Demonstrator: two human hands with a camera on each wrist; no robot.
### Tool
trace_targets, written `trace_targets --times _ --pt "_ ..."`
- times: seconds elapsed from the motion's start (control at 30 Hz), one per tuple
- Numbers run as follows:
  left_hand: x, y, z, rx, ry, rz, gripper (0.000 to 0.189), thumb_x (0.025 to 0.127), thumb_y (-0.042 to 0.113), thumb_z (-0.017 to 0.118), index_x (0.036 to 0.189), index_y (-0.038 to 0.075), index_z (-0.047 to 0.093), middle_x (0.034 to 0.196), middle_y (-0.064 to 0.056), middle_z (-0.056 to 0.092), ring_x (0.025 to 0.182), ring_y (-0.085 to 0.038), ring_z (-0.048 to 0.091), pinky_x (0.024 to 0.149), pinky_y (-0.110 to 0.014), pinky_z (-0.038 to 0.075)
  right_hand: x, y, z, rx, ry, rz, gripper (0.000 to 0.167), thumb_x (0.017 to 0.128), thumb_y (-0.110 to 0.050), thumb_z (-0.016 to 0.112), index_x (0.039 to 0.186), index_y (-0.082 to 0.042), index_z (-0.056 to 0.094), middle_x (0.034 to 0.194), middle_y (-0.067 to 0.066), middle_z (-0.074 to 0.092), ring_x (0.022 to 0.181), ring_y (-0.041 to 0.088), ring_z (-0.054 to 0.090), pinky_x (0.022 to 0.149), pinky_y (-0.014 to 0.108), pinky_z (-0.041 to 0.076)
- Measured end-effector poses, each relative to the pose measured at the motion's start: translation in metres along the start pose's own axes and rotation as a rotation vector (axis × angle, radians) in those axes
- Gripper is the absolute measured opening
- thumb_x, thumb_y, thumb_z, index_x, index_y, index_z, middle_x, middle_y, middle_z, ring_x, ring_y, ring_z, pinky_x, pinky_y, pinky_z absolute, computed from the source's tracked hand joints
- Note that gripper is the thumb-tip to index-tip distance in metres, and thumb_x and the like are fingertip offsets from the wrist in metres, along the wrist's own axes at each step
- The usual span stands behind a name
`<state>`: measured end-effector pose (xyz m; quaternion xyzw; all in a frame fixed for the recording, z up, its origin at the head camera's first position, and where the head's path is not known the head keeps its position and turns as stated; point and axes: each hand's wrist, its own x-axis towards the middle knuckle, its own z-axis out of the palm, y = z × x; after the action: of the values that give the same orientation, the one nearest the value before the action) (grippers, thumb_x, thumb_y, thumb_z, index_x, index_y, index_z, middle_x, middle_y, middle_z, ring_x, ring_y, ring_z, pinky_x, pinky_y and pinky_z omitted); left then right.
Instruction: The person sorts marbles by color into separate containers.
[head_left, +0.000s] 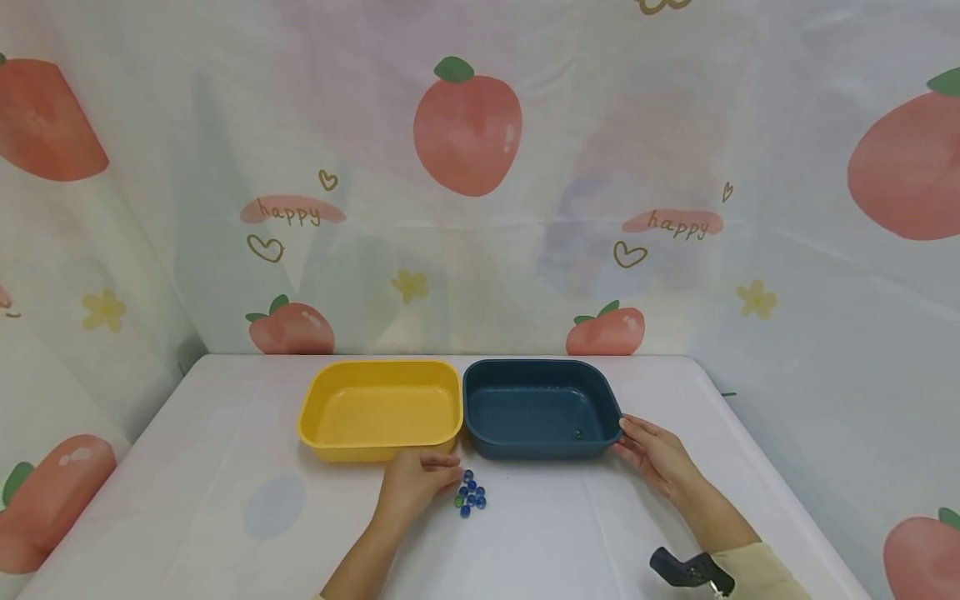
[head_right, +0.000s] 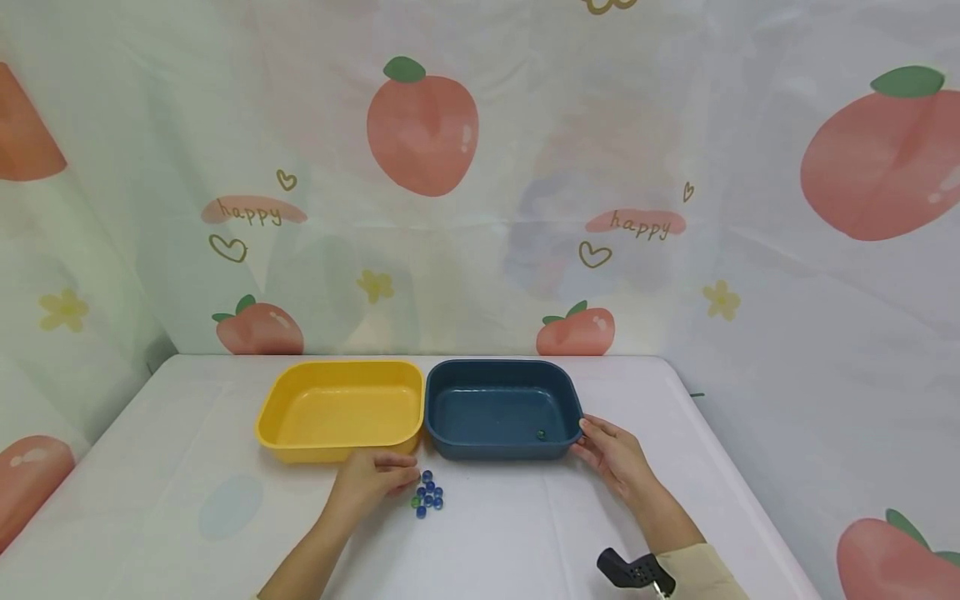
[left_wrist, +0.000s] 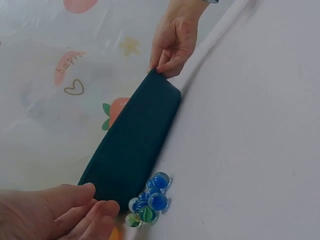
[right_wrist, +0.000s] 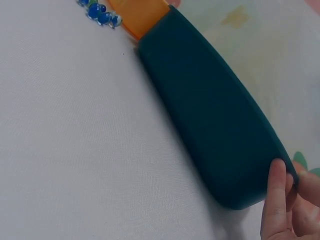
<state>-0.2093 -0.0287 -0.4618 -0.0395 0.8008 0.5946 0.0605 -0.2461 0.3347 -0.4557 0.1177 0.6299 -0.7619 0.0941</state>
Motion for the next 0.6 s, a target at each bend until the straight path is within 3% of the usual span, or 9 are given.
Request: trace_targets --times 0.4,0.6 --pt "-0.003 -0.024 0.0 0.128 0.006 0.052 0.013 0.076 0.017 0.083 0.086 0.01 0.078 0.075 -0.001 0.075 0.066 -0.008 0.066 0.061 -0.023 0.054 -0.001 -0.001 0.0 -0.002 0.003 -0.001 0.062 0.1 -0.018 0.057 0.148 0.009 0.027 0.097 -0.006 0.065 0.09 0.004 0.063 0.085 0.02 0.056" --pt "-0.007 -0.028 0.003 0.123 0.01 0.056 0.014 0.074 0.015 0.084 0.086 0.008 0.077 0.071 0.0 0.073 0.059 -0.009 0.064 0.054 -0.024 0.053 -0.001 -0.001 0.001 -0.002 0.008 0.005 0.062 0.1 -0.019 0.057 0.148 0.008 0.028 0.097 -0.006 0.065 0.09 0.004 0.064 0.084 0.021 0.056"
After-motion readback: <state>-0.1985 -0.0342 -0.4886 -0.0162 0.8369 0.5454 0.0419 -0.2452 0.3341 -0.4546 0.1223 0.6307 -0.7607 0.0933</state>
